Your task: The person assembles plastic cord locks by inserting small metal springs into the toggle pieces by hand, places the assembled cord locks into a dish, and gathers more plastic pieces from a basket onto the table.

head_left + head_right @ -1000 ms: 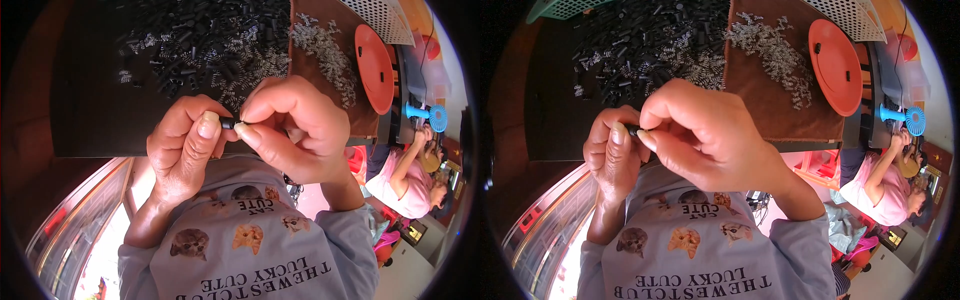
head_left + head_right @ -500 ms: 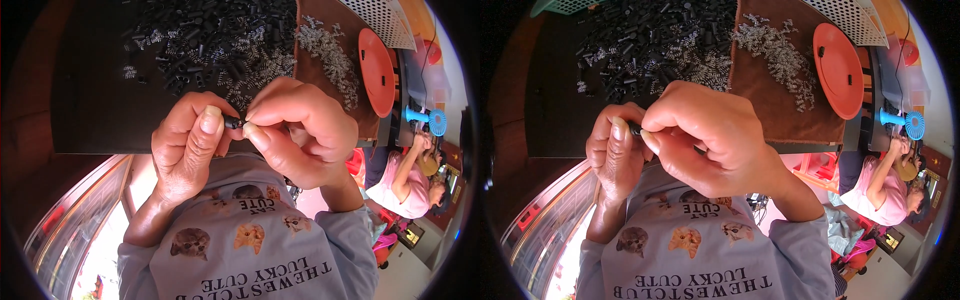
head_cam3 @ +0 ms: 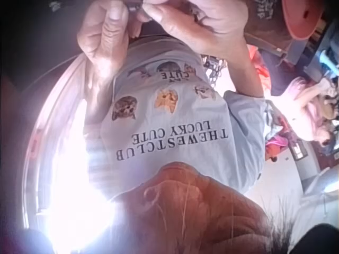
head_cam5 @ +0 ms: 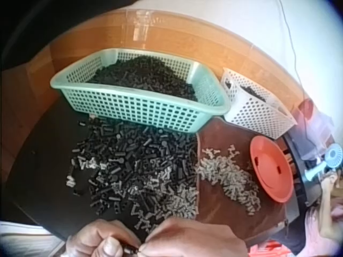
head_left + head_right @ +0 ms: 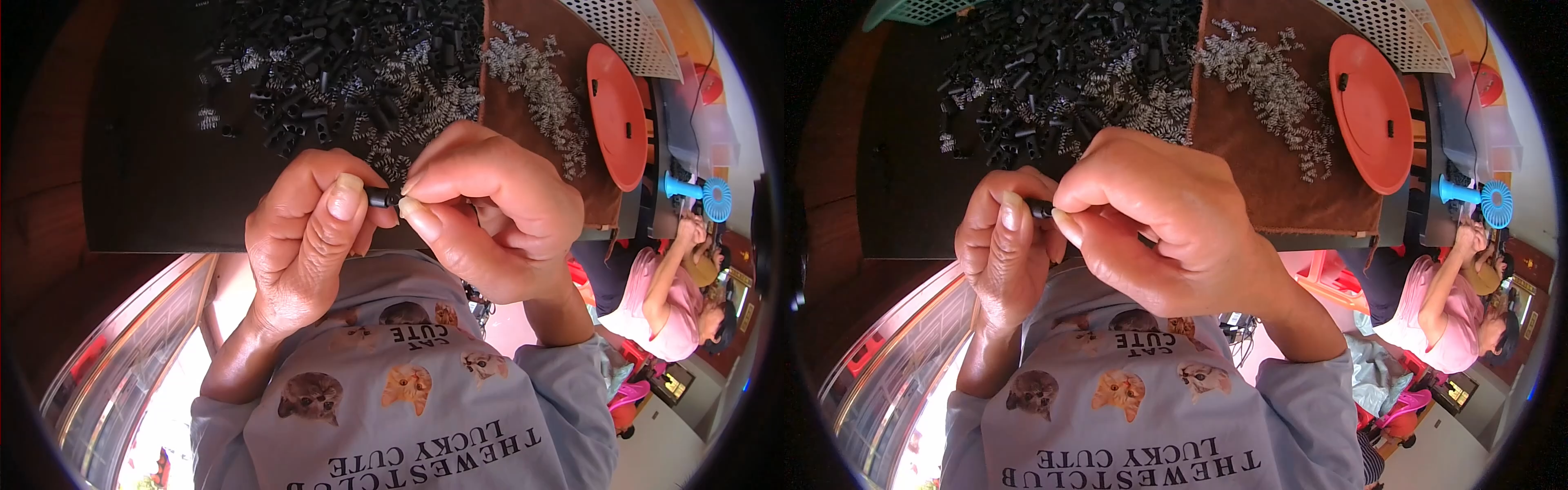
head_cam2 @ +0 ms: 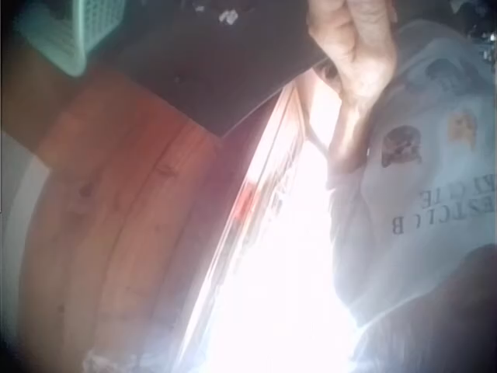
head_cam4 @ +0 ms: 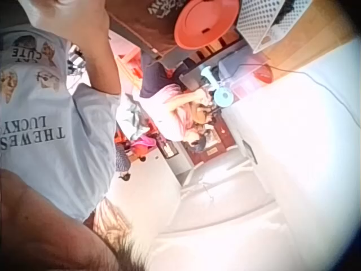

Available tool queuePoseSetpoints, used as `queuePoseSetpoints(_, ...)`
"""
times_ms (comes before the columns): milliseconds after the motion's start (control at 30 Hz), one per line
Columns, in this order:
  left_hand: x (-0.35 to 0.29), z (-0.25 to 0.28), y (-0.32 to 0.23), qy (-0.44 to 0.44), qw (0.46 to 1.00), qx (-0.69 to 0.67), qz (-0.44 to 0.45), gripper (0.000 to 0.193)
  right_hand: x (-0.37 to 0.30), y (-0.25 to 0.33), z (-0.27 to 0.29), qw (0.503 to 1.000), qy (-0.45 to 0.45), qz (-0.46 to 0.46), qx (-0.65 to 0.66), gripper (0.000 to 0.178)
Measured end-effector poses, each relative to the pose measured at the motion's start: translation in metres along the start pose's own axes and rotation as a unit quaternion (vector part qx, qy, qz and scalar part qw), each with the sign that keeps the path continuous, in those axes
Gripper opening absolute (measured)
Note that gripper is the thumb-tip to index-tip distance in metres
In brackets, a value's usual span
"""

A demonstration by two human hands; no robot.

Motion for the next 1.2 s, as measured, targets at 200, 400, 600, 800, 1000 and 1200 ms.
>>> queuePoseSetpoints(200, 0.000, -0.001, -0.002, -0.002, 1.000, 0.014, 0.000, 0.025, -0.001, 0.000, 0.000, 1.000, 0.002, -0.005, 0.008, 0.018)
queuePoseSetpoints(400, 0.001, 0.000, -0.001, 0.000, 1.000, 0.013, 0.001, 0.025, -0.003, -0.005, 0.002, 1.000, -0.004, -0.003, 0.011, 0.019)
queuePoseSetpoints(600, 0.001, -0.001, -0.001, 0.002, 0.999, 0.044, -0.007, 0.024, -0.007, -0.008, 0.002, 0.999, -0.005, -0.032, 0.017, 0.018)
queuePoseSetpoints(800, 0.001, -0.002, -0.004, 0.003, 0.997, 0.070, -0.010, 0.022, -0.015, -0.015, -0.003, 0.998, -0.003, -0.047, 0.048, 0.014)
queuePoseSetpoints(1000, 0.001, -0.006, -0.005, 0.012, 0.994, 0.111, -0.020, 0.023, -0.032, -0.027, -0.014, 0.995, -0.006, -0.077, 0.070, 0.010)
queuePoseSetpoints(1200, 0.001, 0.000, 0.000, -0.039, 0.997, 0.056, 0.021, 0.024, -0.026, -0.021, -0.001, 0.991, -0.063, -0.097, 0.067, 0.006)
Point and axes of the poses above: each hand's wrist, its own x-axis towards the middle knuckle, its own z-axis out of the back of the hand, y = z × x, the point moved 9 cm from there along x, towards the middle knuckle, and after that the axes turned 9 degrees about y, right-handed, at the moved point
